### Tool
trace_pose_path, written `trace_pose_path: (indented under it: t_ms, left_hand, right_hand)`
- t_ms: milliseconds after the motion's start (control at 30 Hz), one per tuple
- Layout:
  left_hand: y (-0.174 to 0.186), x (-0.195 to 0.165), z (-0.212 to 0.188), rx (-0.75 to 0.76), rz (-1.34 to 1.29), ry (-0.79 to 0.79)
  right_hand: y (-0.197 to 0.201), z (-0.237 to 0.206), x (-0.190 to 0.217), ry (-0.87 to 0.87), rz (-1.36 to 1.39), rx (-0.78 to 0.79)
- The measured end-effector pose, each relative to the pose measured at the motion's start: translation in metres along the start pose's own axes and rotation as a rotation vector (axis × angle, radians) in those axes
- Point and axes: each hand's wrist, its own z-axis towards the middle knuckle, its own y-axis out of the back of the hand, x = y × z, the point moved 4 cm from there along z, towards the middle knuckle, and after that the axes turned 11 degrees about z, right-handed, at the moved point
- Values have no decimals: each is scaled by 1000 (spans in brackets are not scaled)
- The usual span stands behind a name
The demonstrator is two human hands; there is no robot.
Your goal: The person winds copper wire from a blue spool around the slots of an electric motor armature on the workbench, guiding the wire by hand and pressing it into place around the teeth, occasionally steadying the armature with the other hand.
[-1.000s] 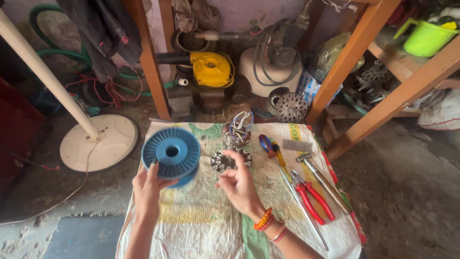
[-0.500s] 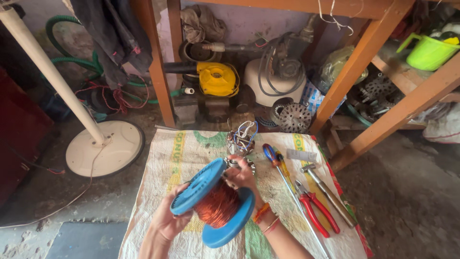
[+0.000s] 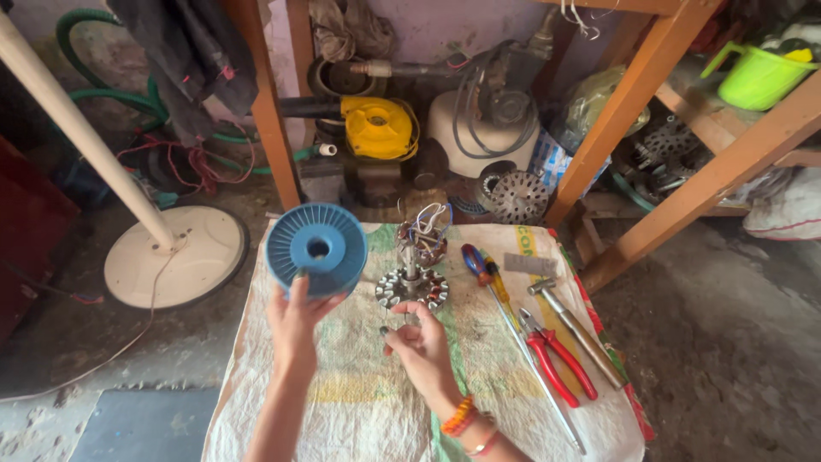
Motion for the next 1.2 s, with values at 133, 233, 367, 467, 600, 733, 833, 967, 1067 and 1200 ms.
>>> trace_pose_path:
  t_ms: [133, 233, 367, 467, 600, 733, 833, 967, 1067, 1200]
  left_hand:
    - [55, 4, 19, 71, 209, 122]
    - [75, 19, 24, 258, 119, 310]
    - [62, 49, 7, 352, -209, 547]
    - [26, 66, -10, 433, -622, 611]
    - [-3, 61, -21, 364, -1048, 655]
    - [-23, 26, -29, 237, -1261, 609]
    - [-32, 4, -28, -8, -1042, 515]
    - [-23, -13, -24, -87, -317, 171]
    - [6, -7, -14, -79, 69, 56]
    - [52, 15, 12, 3, 179, 242]
  right_hand:
    - [38, 13, 48, 214, -82, 163]
    - [59, 42, 67, 314, 13, 207]
    - [53, 71, 38, 215, 76, 214]
    - [36, 71, 2, 53, 526, 448]
    - [32, 60, -16, 563, -175, 267]
    - [15, 34, -51, 62, -161, 148]
    - [2, 3, -59, -331, 96, 50]
    - [4, -11, -10, 21, -40, 70]
    - [22, -7, 34, 240, -68, 225]
    - [45, 18, 72, 361, -95, 284]
